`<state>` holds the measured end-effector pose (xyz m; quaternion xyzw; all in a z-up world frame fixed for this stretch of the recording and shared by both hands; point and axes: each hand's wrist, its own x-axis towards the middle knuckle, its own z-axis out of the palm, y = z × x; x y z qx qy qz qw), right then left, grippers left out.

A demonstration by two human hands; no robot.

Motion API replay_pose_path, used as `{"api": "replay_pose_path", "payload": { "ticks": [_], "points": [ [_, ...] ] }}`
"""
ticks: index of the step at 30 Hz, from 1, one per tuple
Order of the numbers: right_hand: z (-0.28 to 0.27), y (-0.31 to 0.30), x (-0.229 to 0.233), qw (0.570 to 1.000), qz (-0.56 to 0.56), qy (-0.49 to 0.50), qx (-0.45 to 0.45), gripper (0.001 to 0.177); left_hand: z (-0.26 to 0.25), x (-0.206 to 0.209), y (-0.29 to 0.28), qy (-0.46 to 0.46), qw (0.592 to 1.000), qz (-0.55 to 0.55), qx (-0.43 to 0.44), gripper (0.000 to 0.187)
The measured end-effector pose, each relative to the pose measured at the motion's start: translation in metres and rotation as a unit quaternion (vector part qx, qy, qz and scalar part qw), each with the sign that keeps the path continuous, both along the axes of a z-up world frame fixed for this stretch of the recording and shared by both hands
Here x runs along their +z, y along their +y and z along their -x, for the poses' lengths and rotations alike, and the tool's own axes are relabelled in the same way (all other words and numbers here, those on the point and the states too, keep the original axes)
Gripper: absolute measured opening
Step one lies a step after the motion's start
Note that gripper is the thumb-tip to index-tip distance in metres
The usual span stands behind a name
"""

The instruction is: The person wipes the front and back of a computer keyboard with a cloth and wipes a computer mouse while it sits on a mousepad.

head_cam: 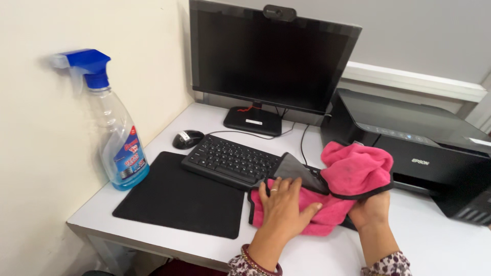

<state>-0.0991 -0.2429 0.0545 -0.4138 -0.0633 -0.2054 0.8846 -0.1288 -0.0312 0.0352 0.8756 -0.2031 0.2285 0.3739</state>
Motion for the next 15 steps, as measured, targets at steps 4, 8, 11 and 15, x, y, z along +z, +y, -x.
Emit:
{"api": "replay_pose_path", "payload": {
  "ticks": [4, 8, 11, 15],
  "points": [
    [0.016, 0.003, 0.024, 0.998, -0.060, -0.024, 0.001, 0.037, 0.010, 0.003, 0.003, -0.145, 0.989, 0.012, 0.011, 0.069],
    [0.022, -0.001, 0.026, 0.997, -0.060, -0.047, 0.013, 0.043, 0.019, 0.013, -0.015, -0.116, 0.986, 0.005, -0.122, 0.081],
    [0.017, 0.002, 0.020, 1.000, -0.003, -0.002, 0.020, 0.051, 0.009, 0.010, -0.033, -0.063, 0.990, -0.019, -0.126, 0.065],
    [0.016, 0.002, 0.014, 0.988, 0.132, 0.047, 0.067, 0.073, -0.010, 0.006, -0.036, 0.089, 0.964, 0.218, -0.122, 0.043]
  ]
}}
